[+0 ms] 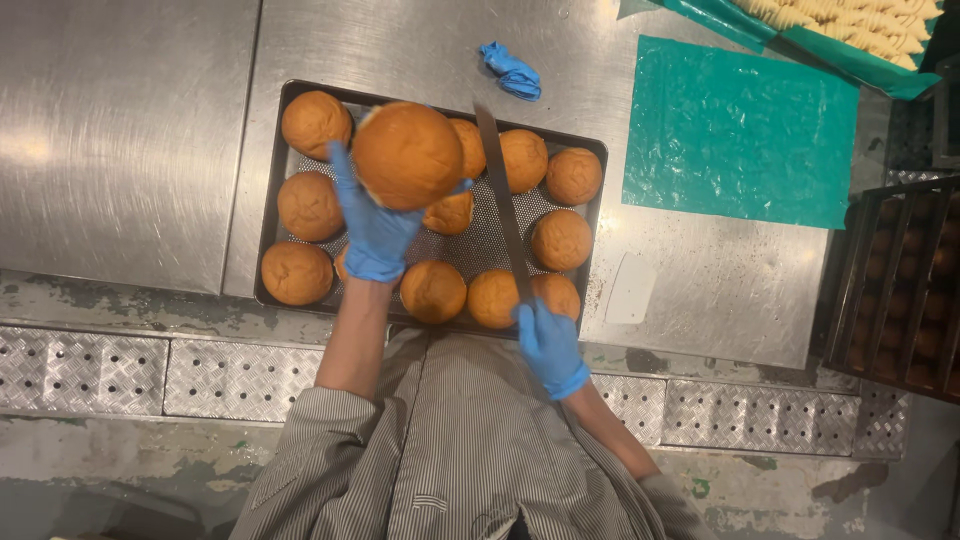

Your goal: The person slices a cross shape into the top of several bread buns on a metal baking tray using a long knife, handling one bun at a time with blue-gloved hands.

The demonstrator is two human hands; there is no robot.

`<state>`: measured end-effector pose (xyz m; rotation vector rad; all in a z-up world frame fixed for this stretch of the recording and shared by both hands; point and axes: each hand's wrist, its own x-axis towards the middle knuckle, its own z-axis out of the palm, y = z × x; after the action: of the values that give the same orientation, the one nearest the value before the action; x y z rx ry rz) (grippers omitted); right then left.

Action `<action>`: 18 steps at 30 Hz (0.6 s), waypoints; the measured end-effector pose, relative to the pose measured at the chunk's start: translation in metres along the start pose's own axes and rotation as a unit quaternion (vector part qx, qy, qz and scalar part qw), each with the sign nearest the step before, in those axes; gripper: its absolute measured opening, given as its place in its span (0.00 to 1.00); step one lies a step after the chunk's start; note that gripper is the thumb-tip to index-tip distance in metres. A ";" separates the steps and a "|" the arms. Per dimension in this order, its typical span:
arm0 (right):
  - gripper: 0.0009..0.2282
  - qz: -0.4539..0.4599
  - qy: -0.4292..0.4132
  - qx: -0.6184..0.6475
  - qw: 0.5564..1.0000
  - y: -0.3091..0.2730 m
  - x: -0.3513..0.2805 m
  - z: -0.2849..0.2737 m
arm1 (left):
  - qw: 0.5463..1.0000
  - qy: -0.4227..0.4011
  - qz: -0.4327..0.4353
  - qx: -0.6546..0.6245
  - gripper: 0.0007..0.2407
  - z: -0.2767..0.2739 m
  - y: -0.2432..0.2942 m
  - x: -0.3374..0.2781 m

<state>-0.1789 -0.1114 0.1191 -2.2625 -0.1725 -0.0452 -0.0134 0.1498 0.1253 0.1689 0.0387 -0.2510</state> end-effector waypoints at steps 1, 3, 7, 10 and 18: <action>0.05 0.001 0.011 0.022 1.000 -0.012 0.010 0.002 | 1.000 -0.002 -0.001 0.001 0.38 0.002 -0.005 0.001; 0.05 0.007 0.009 0.041 0.999 -0.035 0.025 0.003 | 0.998 0.054 0.008 -0.013 0.33 0.006 -0.018 -0.001; 0.06 -0.023 0.021 0.051 0.998 -0.060 0.046 0.004 | 1.000 0.007 0.011 0.022 0.30 0.022 -0.026 -0.007; 0.06 -0.068 0.032 0.030 0.997 -0.063 0.049 0.004 | 1.000 -0.012 -0.019 0.013 0.31 0.031 -0.026 -0.011; 0.07 -0.082 0.020 -0.069 0.994 -0.053 0.018 0.010 | 1.000 -0.022 0.002 -0.003 0.28 0.047 -0.020 -0.012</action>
<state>-0.1688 -0.0683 0.1545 -2.3778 -0.3437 -0.1953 -0.0295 0.1258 0.1696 0.1573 -0.0049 -0.2499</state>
